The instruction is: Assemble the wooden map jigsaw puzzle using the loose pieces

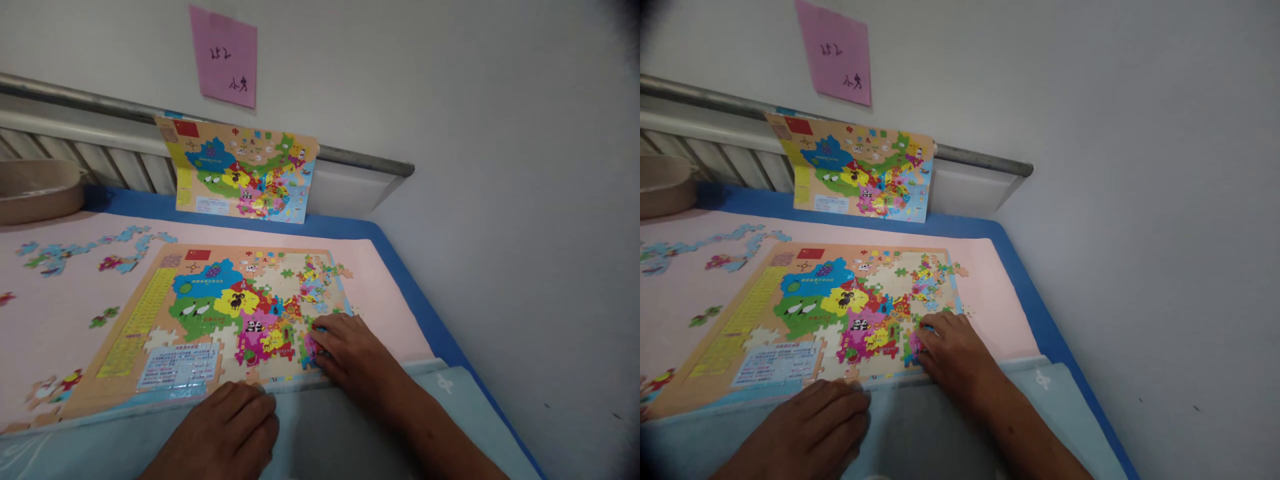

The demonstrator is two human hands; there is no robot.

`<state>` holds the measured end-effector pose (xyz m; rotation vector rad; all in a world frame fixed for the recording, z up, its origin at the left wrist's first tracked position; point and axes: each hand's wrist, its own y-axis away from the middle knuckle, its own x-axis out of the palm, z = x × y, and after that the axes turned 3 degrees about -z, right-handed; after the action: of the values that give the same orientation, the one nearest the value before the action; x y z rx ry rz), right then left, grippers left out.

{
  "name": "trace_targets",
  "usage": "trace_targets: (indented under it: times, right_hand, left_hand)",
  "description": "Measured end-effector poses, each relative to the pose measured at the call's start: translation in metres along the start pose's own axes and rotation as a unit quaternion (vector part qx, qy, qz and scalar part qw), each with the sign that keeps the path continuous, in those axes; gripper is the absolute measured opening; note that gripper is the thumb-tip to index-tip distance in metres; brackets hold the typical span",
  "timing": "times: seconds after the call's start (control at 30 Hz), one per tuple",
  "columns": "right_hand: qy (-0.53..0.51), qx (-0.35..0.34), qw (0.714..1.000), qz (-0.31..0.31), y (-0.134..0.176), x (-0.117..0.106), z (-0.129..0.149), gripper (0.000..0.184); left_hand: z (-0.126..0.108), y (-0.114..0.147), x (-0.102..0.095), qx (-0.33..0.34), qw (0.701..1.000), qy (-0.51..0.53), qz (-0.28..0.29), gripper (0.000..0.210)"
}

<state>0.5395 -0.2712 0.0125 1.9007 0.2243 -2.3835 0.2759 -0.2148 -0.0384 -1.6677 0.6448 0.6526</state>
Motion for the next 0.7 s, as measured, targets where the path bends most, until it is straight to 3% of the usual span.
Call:
trace_targets:
  times: [0.7]
  right_hand:
    - [0.023, -0.004, 1.000, -0.003, -0.0015, 0.0040, 0.0024, 0.030]
  left_hand:
    - [0.0005, -0.0028, -0.0034, -0.003, 1.000, 0.000, 0.008, 0.026]
